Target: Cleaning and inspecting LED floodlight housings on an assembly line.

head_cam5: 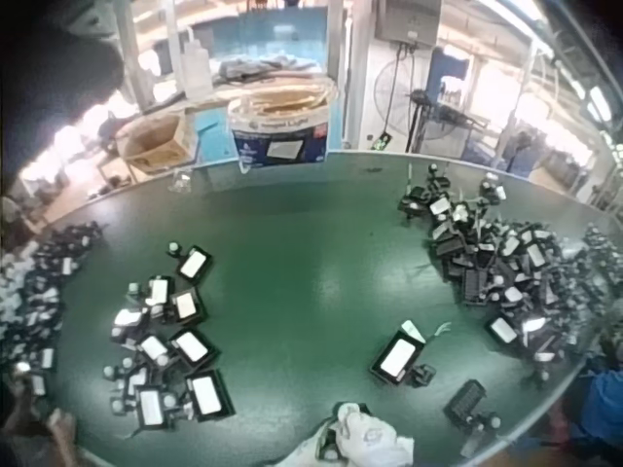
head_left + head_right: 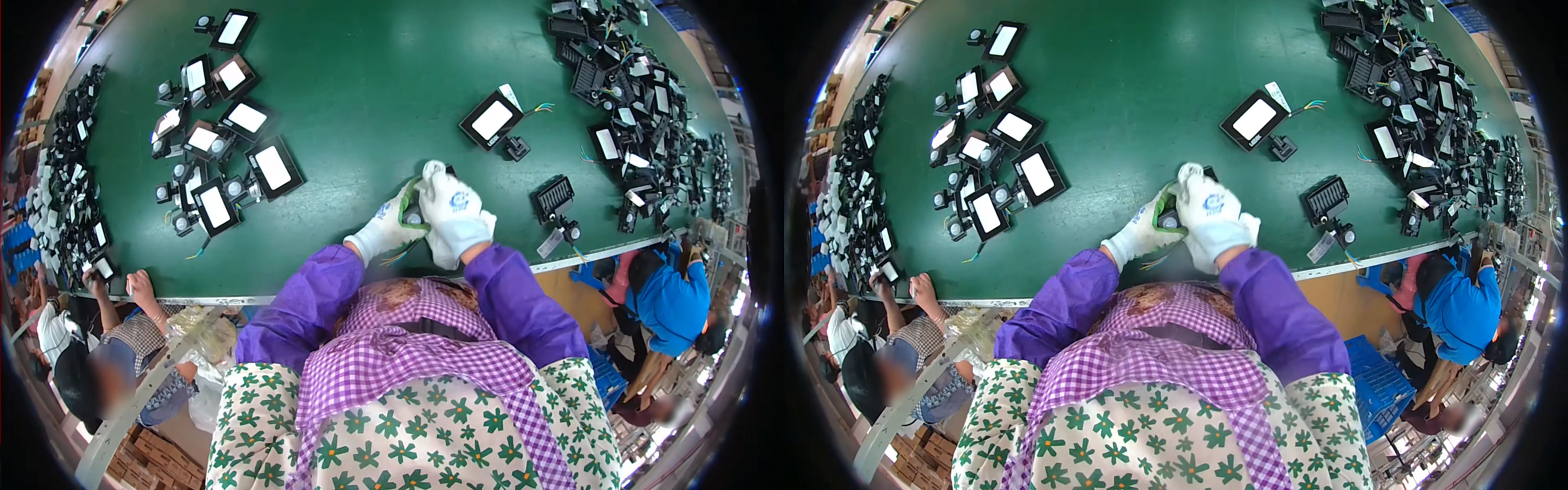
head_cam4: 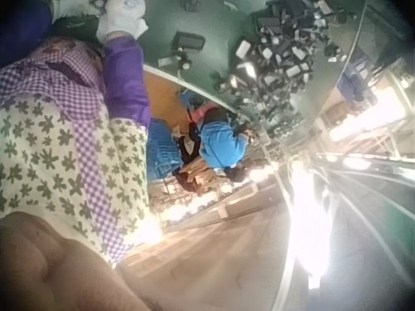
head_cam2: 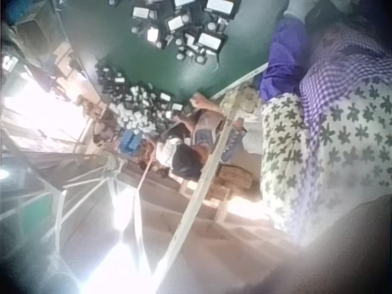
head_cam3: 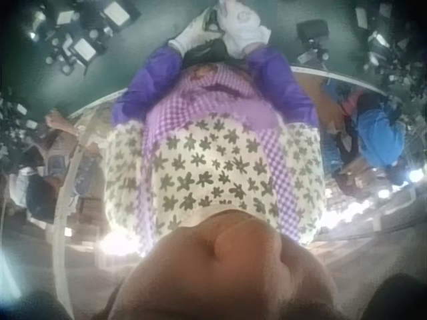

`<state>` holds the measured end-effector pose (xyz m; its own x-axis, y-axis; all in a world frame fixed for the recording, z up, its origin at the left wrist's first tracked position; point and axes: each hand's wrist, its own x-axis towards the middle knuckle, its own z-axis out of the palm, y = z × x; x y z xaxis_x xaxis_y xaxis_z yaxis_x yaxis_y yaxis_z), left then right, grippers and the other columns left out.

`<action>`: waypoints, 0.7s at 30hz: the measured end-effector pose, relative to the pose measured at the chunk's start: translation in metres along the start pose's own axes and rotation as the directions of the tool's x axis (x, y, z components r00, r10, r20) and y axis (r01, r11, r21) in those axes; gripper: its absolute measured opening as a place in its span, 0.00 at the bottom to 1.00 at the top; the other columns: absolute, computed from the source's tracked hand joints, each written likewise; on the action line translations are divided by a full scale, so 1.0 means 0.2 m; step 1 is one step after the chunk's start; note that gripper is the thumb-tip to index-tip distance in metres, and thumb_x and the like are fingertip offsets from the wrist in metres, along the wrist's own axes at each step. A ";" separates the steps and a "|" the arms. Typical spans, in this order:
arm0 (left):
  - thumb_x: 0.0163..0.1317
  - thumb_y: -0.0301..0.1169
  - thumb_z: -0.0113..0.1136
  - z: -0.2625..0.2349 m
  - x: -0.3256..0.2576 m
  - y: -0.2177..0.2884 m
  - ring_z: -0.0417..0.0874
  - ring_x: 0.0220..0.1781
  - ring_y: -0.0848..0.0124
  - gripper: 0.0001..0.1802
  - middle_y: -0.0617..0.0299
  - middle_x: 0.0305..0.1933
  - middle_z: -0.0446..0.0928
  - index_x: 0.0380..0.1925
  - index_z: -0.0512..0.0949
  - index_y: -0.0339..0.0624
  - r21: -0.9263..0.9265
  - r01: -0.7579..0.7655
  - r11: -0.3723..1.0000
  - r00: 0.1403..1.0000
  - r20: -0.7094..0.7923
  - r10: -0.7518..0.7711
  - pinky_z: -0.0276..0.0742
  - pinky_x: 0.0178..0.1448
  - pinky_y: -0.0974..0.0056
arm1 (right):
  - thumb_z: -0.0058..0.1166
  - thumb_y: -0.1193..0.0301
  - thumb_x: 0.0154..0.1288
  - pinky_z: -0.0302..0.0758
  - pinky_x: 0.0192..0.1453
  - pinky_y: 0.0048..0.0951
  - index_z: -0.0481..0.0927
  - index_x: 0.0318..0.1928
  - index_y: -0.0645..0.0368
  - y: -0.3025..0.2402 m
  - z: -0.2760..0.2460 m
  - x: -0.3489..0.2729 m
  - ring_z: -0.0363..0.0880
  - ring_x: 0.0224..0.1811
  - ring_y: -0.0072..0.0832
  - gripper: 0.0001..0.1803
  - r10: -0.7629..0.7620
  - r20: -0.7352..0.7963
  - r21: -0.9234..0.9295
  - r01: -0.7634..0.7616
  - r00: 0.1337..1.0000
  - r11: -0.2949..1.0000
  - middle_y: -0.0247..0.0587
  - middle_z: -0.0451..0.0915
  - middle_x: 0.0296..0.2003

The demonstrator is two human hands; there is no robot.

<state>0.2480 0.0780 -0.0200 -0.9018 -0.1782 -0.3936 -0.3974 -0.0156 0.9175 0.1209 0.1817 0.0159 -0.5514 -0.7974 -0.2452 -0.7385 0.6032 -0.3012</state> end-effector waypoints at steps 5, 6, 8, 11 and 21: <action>0.48 0.33 0.74 -0.01 0.00 -0.01 0.74 0.63 0.65 0.53 0.49 0.63 0.73 0.72 0.55 0.38 0.027 -0.008 1.000 1.000 0.003 0.008 0.69 0.67 0.63 | 0.36 0.58 0.74 0.76 0.50 0.44 0.77 0.48 0.53 0.13 -0.08 0.34 0.81 0.47 0.47 0.18 0.347 0.008 0.120 -0.345 0.938 0.931 0.51 0.83 0.42; 0.48 0.33 0.74 0.00 0.01 -0.04 0.75 0.63 0.64 0.53 0.49 0.63 0.73 0.72 0.55 0.38 0.018 -0.027 0.999 1.000 0.012 0.027 0.69 0.67 0.62 | 0.39 0.60 0.73 0.76 0.50 0.44 0.78 0.48 0.52 0.14 -0.04 0.30 0.82 0.47 0.45 0.16 0.340 -0.054 0.136 -0.330 0.939 0.934 0.50 0.83 0.42; 0.47 0.36 0.74 0.00 0.00 -0.08 0.76 0.63 0.61 0.53 0.47 0.63 0.73 0.72 0.55 0.39 0.076 -0.083 0.994 0.995 -0.057 0.087 0.70 0.66 0.60 | 0.45 0.59 0.68 0.76 0.50 0.45 0.77 0.47 0.54 0.00 -0.06 0.18 0.82 0.45 0.47 0.15 0.255 0.020 0.186 -0.255 0.967 0.949 0.51 0.83 0.40; 0.47 0.37 0.74 -0.01 0.01 -0.01 0.76 0.63 0.60 0.53 0.47 0.63 0.73 0.72 0.56 0.39 0.096 -0.004 0.995 1.000 0.007 0.003 0.69 0.67 0.59 | 0.49 0.57 0.66 0.76 0.48 0.46 0.76 0.44 0.56 -0.02 0.02 0.11 0.81 0.42 0.49 0.16 0.160 0.043 0.077 -0.163 0.986 0.984 0.52 0.83 0.38; 0.47 0.35 0.73 0.03 0.01 -0.06 0.73 0.67 0.54 0.54 0.43 0.66 0.70 0.73 0.53 0.39 -0.004 -0.083 0.997 0.994 -0.071 0.082 0.68 0.69 0.59 | 0.51 0.60 0.65 0.77 0.47 0.48 0.75 0.50 0.58 0.06 0.12 -0.08 0.81 0.39 0.50 0.18 -0.030 -0.198 0.083 0.047 0.980 0.995 0.51 0.81 0.34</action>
<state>0.2498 0.0842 -0.0332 -0.9172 -0.2483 -0.3117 -0.3206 -0.0047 0.9472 0.1302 0.2027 -0.0050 -0.5947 -0.8025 -0.0488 -0.7291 0.5639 -0.3878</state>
